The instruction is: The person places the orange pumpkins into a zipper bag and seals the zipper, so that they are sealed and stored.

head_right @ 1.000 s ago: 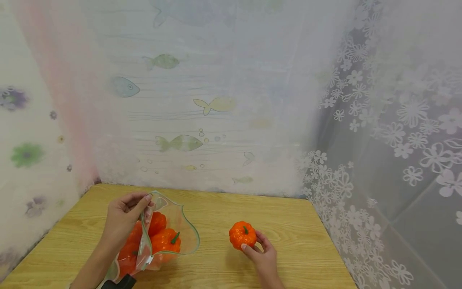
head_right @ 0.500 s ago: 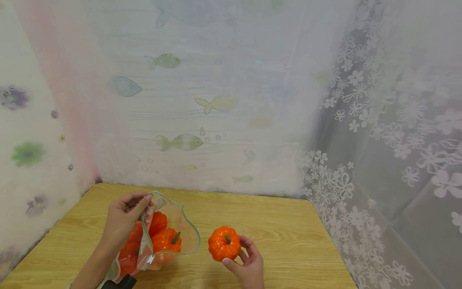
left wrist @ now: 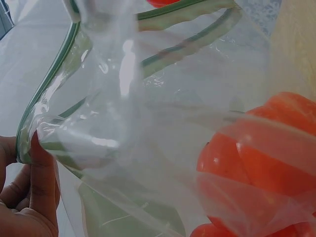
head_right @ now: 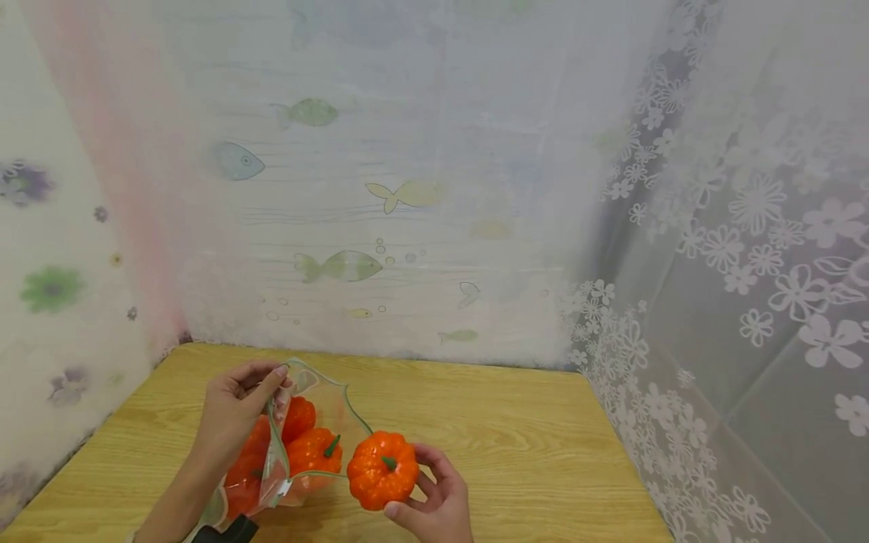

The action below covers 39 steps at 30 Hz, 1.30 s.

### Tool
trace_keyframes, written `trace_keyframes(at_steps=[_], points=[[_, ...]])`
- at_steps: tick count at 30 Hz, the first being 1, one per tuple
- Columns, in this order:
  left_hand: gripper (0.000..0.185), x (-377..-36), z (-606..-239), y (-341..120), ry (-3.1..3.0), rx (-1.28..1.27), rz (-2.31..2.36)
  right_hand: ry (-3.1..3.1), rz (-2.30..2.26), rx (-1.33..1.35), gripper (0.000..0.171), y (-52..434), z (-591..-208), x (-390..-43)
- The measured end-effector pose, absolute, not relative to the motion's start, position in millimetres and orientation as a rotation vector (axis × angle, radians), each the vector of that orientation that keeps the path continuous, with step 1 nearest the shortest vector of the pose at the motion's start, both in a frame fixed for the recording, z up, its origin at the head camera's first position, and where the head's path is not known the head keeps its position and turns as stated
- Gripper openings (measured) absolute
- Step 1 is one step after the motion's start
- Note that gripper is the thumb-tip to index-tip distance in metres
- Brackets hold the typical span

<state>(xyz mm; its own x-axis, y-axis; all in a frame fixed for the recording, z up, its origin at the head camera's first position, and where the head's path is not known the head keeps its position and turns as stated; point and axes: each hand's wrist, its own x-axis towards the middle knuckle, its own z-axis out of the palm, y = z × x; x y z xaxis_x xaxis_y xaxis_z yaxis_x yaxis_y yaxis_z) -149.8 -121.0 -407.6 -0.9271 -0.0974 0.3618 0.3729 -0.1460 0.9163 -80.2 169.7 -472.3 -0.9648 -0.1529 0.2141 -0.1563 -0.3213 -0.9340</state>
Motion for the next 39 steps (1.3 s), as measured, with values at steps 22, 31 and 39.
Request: trace_keyframes(at_steps=[22, 31, 39], points=[[0.024, -150, -409, -123, -1.807, -0.307, -2.154, -1.909, 2.587, 0.73, 0.064, 147, -458, -101], [0.035, -148, -407, -120, -1.807, -0.317, -2.163, -1.928, 2.658, 0.76, 0.067, 134, -452, -100], [0.033, -145, -405, -118, -1.823, -0.316, -2.165, -2.014, 2.621, 0.786, 0.065, 122, -446, -101]])
